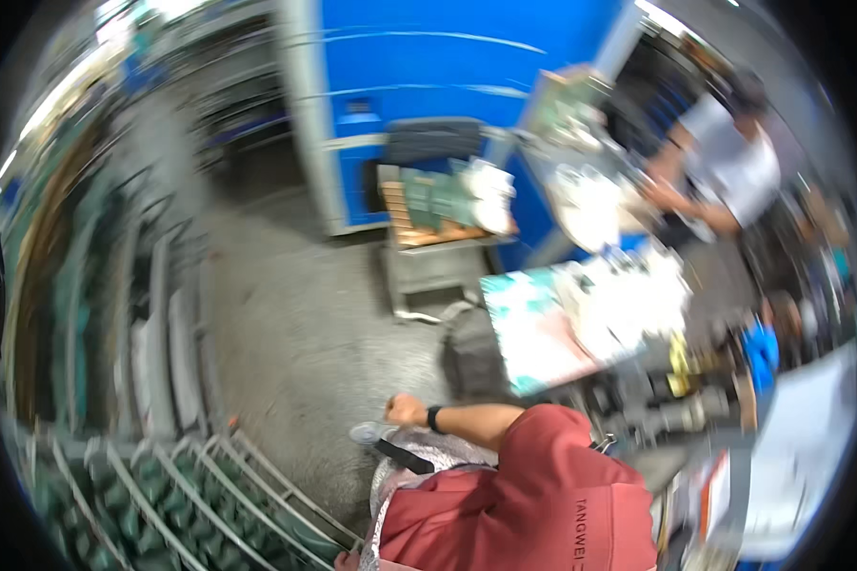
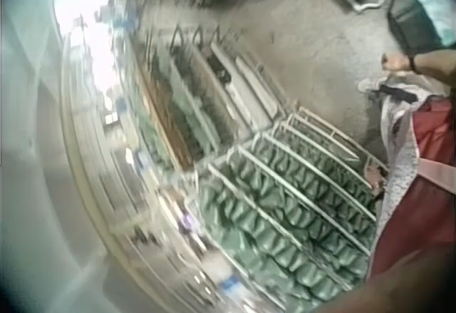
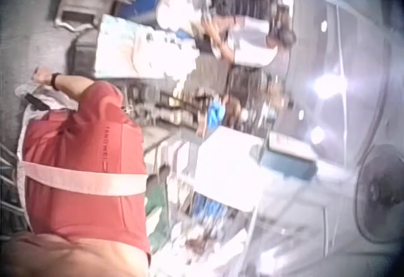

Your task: The person picks up a shoe last from a rack, inserts it into a shoe, and presses the sole against a rotating brush. They then remove the shoe last and place the shoe on a conveyor belt, repeating the process.

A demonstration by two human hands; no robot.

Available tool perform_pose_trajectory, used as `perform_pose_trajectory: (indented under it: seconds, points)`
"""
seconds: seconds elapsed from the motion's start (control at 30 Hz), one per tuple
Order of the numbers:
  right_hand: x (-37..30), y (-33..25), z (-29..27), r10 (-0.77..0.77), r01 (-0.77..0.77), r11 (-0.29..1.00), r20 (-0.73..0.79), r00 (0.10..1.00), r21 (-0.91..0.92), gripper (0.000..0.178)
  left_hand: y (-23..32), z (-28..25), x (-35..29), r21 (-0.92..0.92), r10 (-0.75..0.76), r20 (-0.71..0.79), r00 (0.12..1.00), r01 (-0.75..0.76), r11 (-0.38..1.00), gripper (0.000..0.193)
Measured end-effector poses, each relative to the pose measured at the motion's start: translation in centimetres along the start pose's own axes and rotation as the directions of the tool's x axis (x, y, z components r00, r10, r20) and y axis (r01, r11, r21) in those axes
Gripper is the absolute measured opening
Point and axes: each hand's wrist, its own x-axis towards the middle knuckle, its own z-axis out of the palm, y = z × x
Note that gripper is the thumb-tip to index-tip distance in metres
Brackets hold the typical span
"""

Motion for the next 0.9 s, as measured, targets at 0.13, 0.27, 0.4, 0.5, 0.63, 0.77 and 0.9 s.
perform_pose_trajectory:
  seconds: [0.13, 0.27, 0.4, 0.5, 0.63, 0.77, 0.9]
  points:
    - [-14.0, 11.6, -12.6, 0.388, -0.179, 0.877, -0.439, 0.810, 0.446, 0.024, 1.8, -4.5, 13.1, -0.816, -0.176, 0.478, 0.860, 0.510, 0.272, 0.037]
    - [-23.6, 21.1, -18.3, 0.537, 0.057, 0.742, -0.643, 0.546, 0.668, 0.027, 18.2, -9.7, 19.9, -0.438, -0.007, 0.316, 0.949, 0.152, 0.886, 0.048]
    - [-30.0, 28.1, -27.0, 0.604, 0.017, 0.786, -0.773, 0.194, 0.618, 0.042, 34.1, -8.2, 21.6, -0.535, 0.219, 0.429, 0.876, 0.051, 0.844, 0.044]
    - [-31.4, 34.6, -34.8, 0.529, -0.196, 0.828, -0.848, -0.035, 0.525, 0.048, 51.3, -6.8, 19.1, -0.611, 0.425, 0.498, 0.756, -0.042, 0.790, 0.057]
    - [-32.7, 34.3, -46.2, 0.627, -0.346, 0.778, -0.673, 0.393, 0.523, 0.073, 71.4, -1.5, 15.1, -0.731, 0.692, 0.455, 0.560, -0.208, 0.649, 0.084]
    - [-31.4, 34.3, -49.8, 0.650, -0.502, 0.755, -0.388, 0.653, 0.422, 0.073, 87.2, 3.4, 12.1, -0.675, 0.709, 0.464, 0.531, -0.306, 0.671, 0.084]
    - [-32.2, 38.3, -48.6, 0.500, -0.124, 0.614, -0.262, 0.826, 0.780, 0.057, 92.7, 6.7, 10.4, -0.564, 0.598, 0.470, 0.650, -0.300, 0.769, 0.050]
